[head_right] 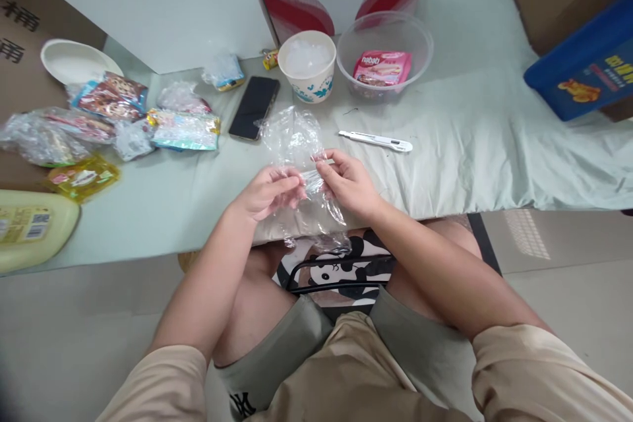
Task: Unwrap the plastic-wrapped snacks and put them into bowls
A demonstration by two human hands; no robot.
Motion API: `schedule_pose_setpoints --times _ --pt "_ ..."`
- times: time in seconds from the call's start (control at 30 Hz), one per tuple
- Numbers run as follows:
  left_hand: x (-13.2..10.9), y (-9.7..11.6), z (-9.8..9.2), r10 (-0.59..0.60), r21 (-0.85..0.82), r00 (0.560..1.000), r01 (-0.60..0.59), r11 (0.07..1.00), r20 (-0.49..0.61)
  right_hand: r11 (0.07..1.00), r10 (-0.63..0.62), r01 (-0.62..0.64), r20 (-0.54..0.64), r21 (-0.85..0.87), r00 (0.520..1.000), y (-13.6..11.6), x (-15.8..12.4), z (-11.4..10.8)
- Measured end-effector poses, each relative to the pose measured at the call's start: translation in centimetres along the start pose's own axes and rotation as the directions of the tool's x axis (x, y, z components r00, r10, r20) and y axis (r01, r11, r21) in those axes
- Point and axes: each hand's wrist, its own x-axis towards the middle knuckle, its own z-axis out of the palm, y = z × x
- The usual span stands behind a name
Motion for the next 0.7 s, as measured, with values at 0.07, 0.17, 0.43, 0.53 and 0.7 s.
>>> schedule_pose_setpoints --times 0.07,0.17,0.43,0.53,0.7 --pt "-0.1 -0.1 0.0 0.151 0.074 0.983 -0.143 0.987 -0.108 0.999 -0.005 0.006 -0.025 0.033 1.0 0.0 -0.1 -0.2" --pt "-0.3 -0.2 -0.1 0.284 0.151 0.946 -0.261 0.954 -0.156 0.994 0.014 -0.018 0.048 0.104 0.999 -0.1 -0.3 -0.6" --pt "-1.4 0.2 -1.1 0.228 -0.038 0.966 -0.234 0.971 -0.124 0.985 -0.097 0.064 0.206 0.163 0.974 0.1 -0.4 -1.2" --pt "-1.5 0.5 -1.7 0.23 -0.055 0.97 -0.235 0.971 -0.083 0.981 -0.121 0.082 0.229 0.174 0.966 0.2 -0.1 -1.7" --pt "-0.5 -0.1 -1.6 0.341 0.234 0.922 -0.296 0.926 -0.182 0.994 -0.105 0.104 0.067 0.021 0.992 0.2 0.1 -1.9"
